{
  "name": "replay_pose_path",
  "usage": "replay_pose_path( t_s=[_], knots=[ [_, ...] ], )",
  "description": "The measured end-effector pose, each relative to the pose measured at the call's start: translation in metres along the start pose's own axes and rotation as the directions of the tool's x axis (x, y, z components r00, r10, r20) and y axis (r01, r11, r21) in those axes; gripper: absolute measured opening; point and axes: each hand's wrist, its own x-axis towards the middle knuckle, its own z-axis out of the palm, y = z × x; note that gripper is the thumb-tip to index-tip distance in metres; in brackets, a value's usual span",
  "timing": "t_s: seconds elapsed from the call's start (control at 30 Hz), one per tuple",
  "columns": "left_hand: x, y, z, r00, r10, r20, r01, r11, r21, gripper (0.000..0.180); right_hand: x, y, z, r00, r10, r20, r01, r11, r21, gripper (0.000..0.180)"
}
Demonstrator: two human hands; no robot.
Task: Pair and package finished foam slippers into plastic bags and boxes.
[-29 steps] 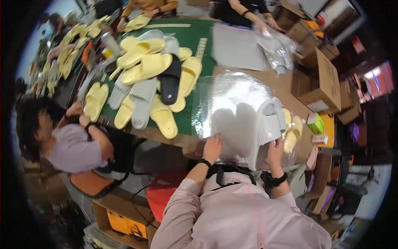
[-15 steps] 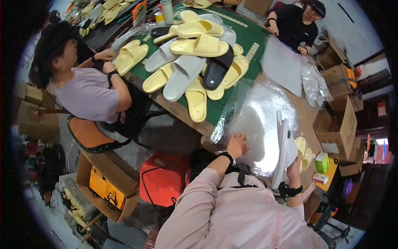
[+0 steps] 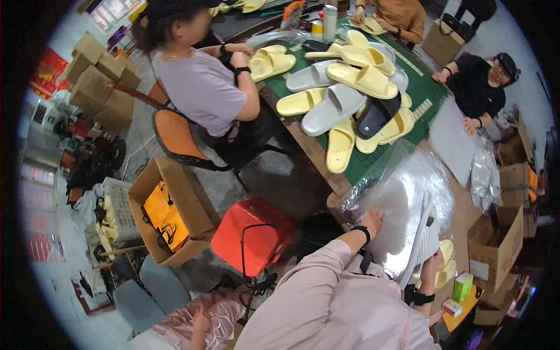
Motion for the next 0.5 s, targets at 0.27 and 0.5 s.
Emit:
replay_pose_path(
  t_s=[0.27,0.5],
  knots=[
    [0.013,0.006,0.007,0.998,-0.023,-0.055,0.02,0.999,-0.05,0.044,0.015,0.011,-0.019,0.997,-0.03,0.077,0.021,0.993,0.118,0.025],
    [0.01,0.004,0.016,0.997,-0.011,-0.07,0.01,1.0,-0.007,0.047,0.006,0.005,-0.011,0.998,-0.043,0.042,0.036,0.987,0.159,0.022]
  ],
)
